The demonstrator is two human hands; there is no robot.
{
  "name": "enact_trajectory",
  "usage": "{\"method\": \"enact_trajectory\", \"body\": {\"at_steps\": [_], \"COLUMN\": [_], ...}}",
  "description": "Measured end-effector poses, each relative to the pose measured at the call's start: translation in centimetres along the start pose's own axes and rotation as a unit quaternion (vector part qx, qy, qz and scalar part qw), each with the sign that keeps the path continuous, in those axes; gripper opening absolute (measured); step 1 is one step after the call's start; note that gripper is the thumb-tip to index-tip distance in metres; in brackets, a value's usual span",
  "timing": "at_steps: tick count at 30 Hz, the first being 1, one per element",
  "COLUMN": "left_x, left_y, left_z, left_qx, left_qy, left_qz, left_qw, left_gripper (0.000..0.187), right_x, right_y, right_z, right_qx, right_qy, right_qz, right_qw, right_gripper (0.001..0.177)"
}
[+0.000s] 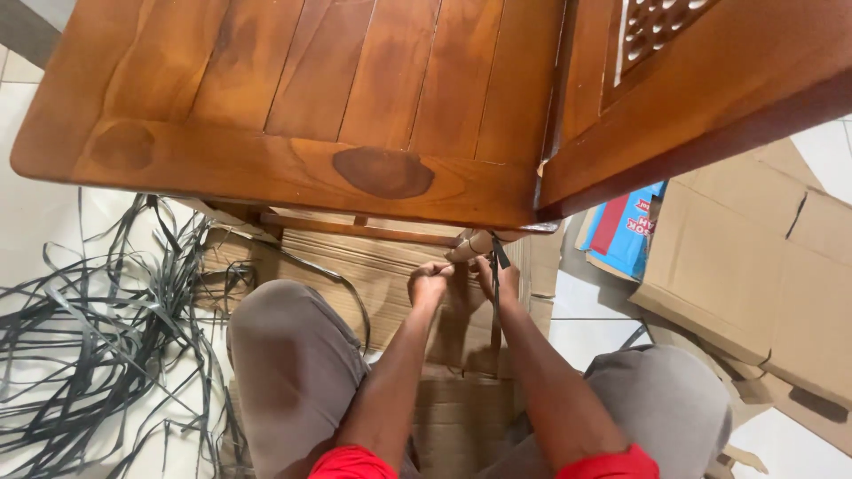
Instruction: Wrapping a wooden chair leg with cardboard and securing it with plastic straps
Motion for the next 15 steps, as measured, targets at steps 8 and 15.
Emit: {"method": "enact_trajectory", "body": {"at_steps": [8,15], "left_x": [0.1,1.2], "left_y": [-2.4,-3.3], "left_z": [1.8,2.4], "left_qx": [0.045,0.064], "left_qy": [-0.754,-0.692], "left_qz": [-0.002,0.013], "left_qw": [0.655,0.719], "left_gripper": [0.018,0.015], "right_x": [0.3,1.1], "right_y": [5.4,4.7], "right_z": [2.6,1.6], "right_qx": [-0.191,-0.315], "right_qy": [0.142,0.101], "right_qz": [0.003,-0.001], "right_qw": [0.971,0.944], "right_gripper": [0.019,0.020]}}
Point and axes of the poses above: each hand's wrist, its own y-axis away from the middle knuckle, its own x-axis out of the palm, z = x × y, the point moved 8 cm from there along -y, towards the middle knuckle, and after that the axes turned 6 degrees about z, right-handed, at the moved point
